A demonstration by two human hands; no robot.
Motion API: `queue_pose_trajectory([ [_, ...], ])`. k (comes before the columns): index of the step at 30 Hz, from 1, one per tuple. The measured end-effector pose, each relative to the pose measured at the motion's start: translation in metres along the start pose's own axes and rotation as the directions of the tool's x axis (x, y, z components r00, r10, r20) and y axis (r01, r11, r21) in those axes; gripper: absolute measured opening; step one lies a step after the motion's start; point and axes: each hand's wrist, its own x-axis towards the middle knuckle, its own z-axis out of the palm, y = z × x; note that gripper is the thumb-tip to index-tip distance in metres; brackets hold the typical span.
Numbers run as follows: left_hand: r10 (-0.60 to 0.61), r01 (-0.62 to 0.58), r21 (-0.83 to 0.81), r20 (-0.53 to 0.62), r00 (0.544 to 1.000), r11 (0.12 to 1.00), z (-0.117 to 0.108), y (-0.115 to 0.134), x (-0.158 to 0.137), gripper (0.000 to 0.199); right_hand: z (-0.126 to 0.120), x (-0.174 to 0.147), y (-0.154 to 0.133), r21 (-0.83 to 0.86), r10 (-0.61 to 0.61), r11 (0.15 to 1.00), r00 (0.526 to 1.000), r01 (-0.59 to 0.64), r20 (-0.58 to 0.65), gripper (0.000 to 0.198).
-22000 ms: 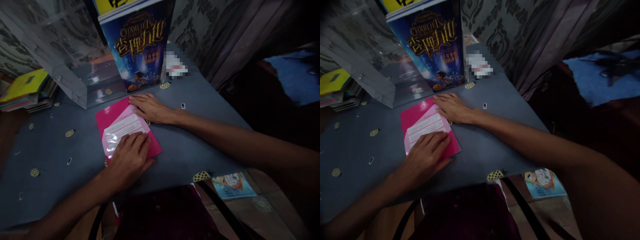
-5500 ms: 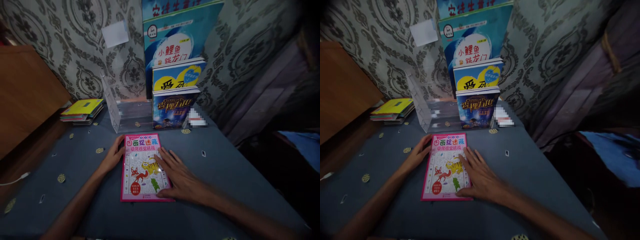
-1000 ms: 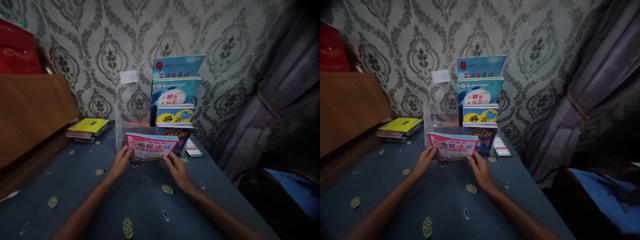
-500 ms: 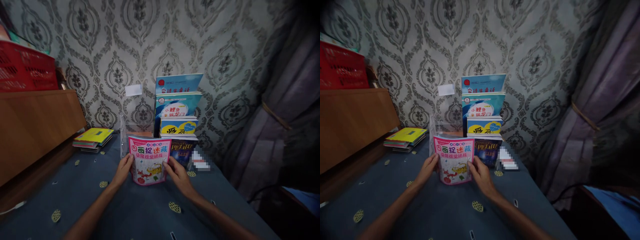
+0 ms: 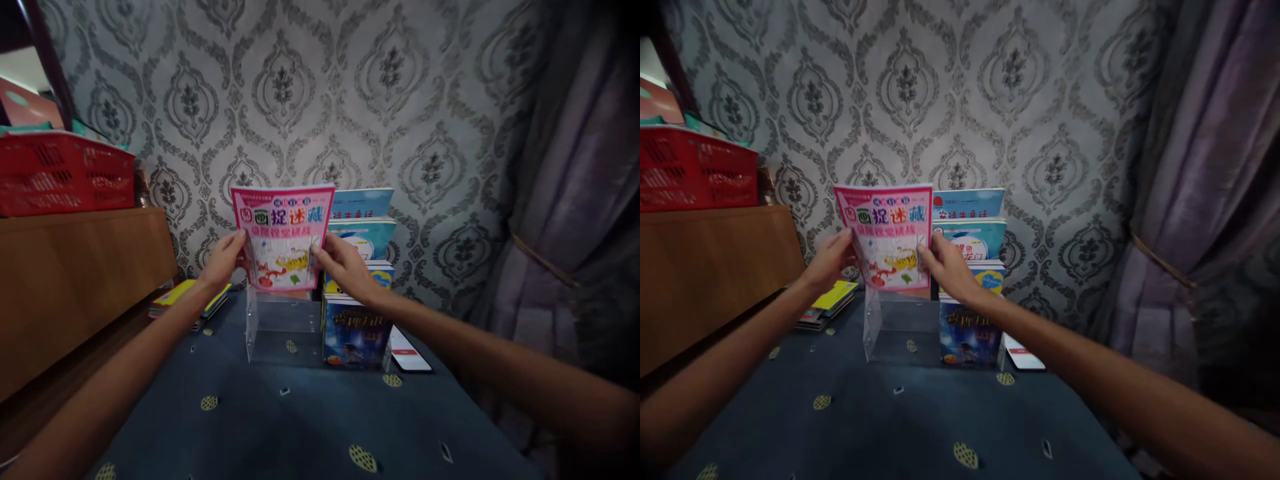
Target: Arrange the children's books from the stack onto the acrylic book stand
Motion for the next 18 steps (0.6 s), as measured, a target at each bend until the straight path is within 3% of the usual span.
queue_pose_trajectory([
  [4,0.168,-0.168,-0.007,0.015,0.986,0.986,0.003,0.033,0.047,0.049,-0.019,0.059,-0.013,-0.061,-0.132,0.99,0.988,0.127,-0.084,0.028],
  [8,0.262,-0.262,-0.035,-0.001,0.965,0.964,0.009,0.04,0.067,0.042,-0.02,0.09,-0.011,-0.04,-0.139,0.99,0.978,0.134,-0.153,0.025],
  [13,0.185,-0.19,-0.069,-0.079,0.98,0.979,0.009,0.02,0.066,0.033,-0.002,0.092,0.003,0.009,-0.048,0.999,0.992,0.049,-0.118,0.032],
  [18,0.124,-0.14,-0.134,-0.122,0.985,0.981,0.005,-0.004,0.062,0.03,0.009,0.091,0.014,-0.31,-0.069,0.95,0.994,0.041,-0.08,0.039],
])
